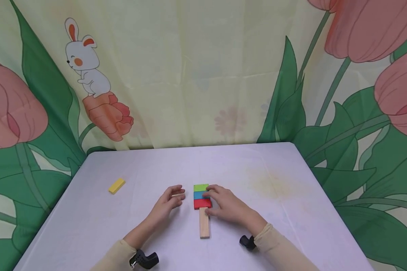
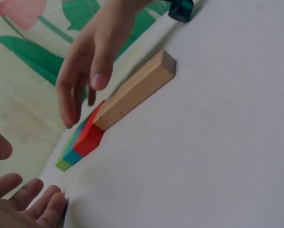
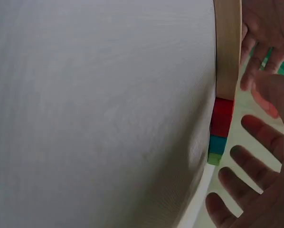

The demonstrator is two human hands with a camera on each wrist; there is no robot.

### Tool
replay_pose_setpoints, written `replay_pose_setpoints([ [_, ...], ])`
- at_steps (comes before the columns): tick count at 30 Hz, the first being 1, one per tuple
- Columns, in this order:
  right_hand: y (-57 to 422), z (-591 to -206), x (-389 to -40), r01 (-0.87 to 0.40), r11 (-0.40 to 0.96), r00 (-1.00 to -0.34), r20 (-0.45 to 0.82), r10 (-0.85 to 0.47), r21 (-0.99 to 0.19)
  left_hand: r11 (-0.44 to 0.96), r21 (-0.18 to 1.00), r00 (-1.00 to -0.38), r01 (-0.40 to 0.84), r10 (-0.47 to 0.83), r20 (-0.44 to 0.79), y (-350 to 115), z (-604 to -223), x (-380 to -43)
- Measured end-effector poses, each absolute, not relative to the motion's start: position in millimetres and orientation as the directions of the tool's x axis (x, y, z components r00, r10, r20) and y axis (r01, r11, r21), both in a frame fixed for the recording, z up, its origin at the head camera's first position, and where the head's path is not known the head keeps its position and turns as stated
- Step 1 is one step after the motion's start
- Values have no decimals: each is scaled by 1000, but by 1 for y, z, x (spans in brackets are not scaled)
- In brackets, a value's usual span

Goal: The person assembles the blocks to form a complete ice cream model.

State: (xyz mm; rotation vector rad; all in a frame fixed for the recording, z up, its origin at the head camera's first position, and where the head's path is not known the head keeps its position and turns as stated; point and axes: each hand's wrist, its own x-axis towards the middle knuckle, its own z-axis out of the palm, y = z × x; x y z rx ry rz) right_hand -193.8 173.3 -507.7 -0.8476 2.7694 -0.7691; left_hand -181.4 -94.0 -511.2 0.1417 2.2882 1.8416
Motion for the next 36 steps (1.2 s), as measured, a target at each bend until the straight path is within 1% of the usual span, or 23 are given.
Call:
replay_pose_setpoints([
  [4,173,-505,-196,-596,677,-766,52,-640,-432,226,973,-984,-55,153,-92,-117,-506,-186],
  [7,172,-503,-197,-641,662,-733,53,-678,-388,266,963,-988,-54,126,-91,-136,-503,-192],
  [15,170,-499,-198,-620,682,-739,-5,-674,-388,418,904,-992,-93,40,-120,-194,-494,-217],
  [20,169,-499,-200,-629,678,-731,-8,-682,-380,561,826,-997,-57,7,-74,-225,-489,-230],
  [23,170,-499,-199,-634,673,-728,0,-686,-381,657,753,-1000,-18,-4,-20,-239,-485,-233],
  [27,170,-497,-198,-636,664,-723,4,-691,-393,837,547,-996,24,-25,82,-256,-484,-233],
  [30,169,-497,-198,-631,660,-723,-1,-691,-409,916,402,-989,11,-50,140,-272,-489,-232],
  [36,169,-499,-199,-624,667,-728,-7,-685,-407,952,305,-982,-21,-78,175,-295,-498,-230],
])
